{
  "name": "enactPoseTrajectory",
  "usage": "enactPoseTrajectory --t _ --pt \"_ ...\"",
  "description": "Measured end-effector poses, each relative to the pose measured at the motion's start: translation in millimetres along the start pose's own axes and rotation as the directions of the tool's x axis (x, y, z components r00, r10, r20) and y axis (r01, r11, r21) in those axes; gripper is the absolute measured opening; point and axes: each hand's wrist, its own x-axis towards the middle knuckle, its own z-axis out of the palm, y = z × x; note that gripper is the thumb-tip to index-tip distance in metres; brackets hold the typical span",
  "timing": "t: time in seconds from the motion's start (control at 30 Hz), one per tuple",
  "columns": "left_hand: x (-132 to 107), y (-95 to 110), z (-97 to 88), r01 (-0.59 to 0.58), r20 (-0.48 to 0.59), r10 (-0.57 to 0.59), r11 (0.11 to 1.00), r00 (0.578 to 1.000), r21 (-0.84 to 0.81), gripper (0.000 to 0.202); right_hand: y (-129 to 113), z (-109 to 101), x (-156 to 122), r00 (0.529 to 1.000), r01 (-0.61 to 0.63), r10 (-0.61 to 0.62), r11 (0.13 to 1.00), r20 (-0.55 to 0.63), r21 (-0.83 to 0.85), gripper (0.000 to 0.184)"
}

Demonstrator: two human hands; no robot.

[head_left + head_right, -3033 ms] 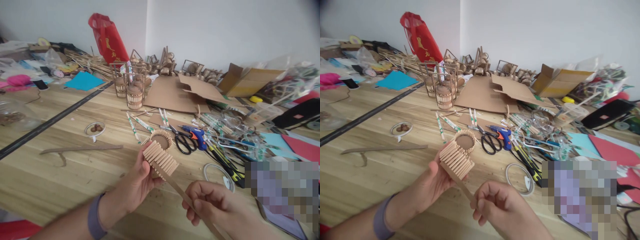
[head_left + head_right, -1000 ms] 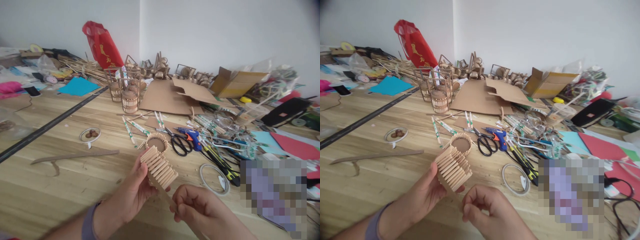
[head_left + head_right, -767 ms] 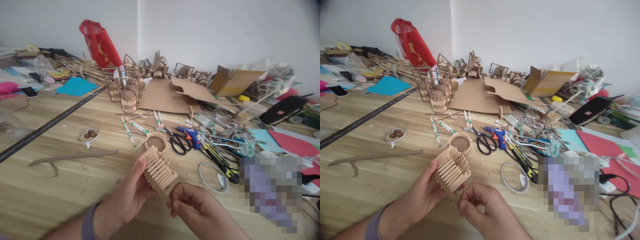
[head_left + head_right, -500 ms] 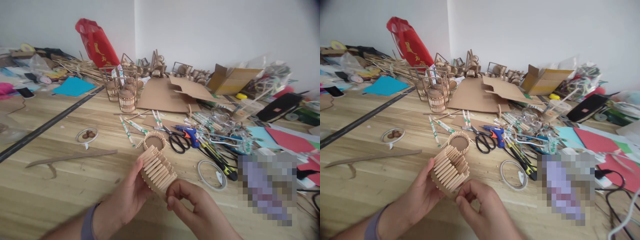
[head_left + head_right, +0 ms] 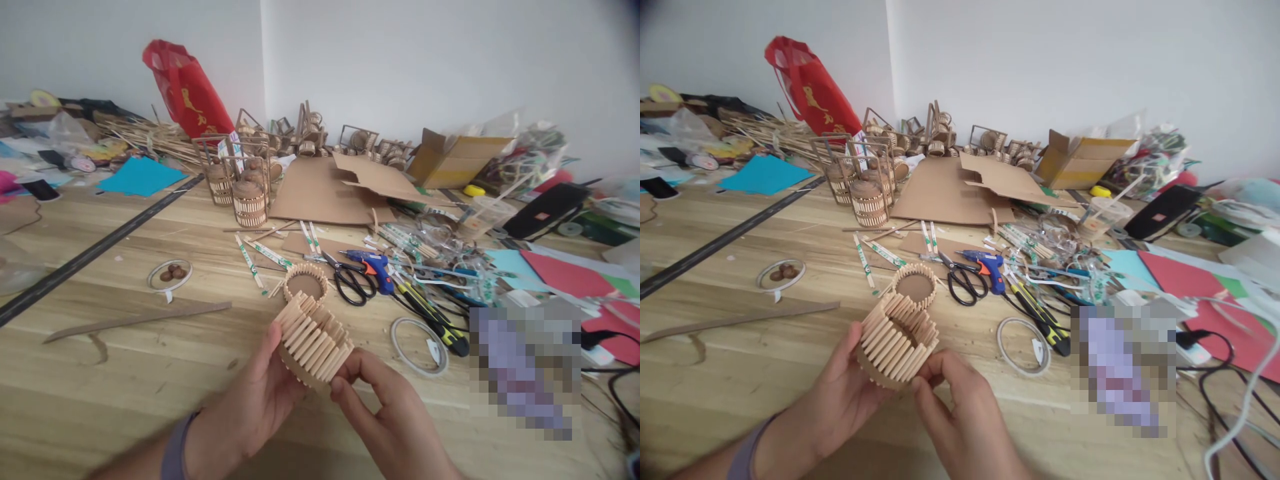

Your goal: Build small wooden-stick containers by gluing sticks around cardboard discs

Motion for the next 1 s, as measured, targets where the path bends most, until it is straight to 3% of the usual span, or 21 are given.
enactPoseTrajectory --t 0.27,0.43,0.53,0.77,0.9,1.0 --pt "-1.5 0.5 -5.3 -0.011 -0.020 0.014 0.994 1.000 0.105 0.051 -0.8 1.0 0.0 0.996 0.090 -0.090 0.996 -0.019 0.016 0.012" --pt "-0.7 1.6 -3.9 -0.060 -0.179 0.089 0.984 0.980 0.165 0.052 -0.5 3.2 -1.8 0.997 0.072 -0.072 0.996 -0.015 0.044 0.013" --pt "-1.5 0.7 -1.2 -0.116 -0.216 0.158 0.974 0.964 0.197 0.053 -1.0 3.8 -1.0 0.999 0.030 -0.029 0.999 -0.042 0.038 0.017" --pt "-7.9 -4.9 -7.5 -0.207 -0.006 0.218 0.934 0.976 0.292 0.086 -2.8 4.1 0.2 0.997 0.013 -0.009 0.998 -0.071 0.059 0.020" --pt "-5.6 -2.5 -6.3 -0.237 -0.006 0.254 0.913 0.967 0.333 0.090 -3.4 2.9 -0.6 0.999 -0.013 0.020 0.991 -0.051 0.134 0.022" --pt "-2.6 1.1 -2.7 -0.261 -0.044 0.291 0.906 0.956 0.333 0.090 -2.6 2.4 0.0 0.995 -0.100 0.100 0.953 0.014 0.286 0.026"
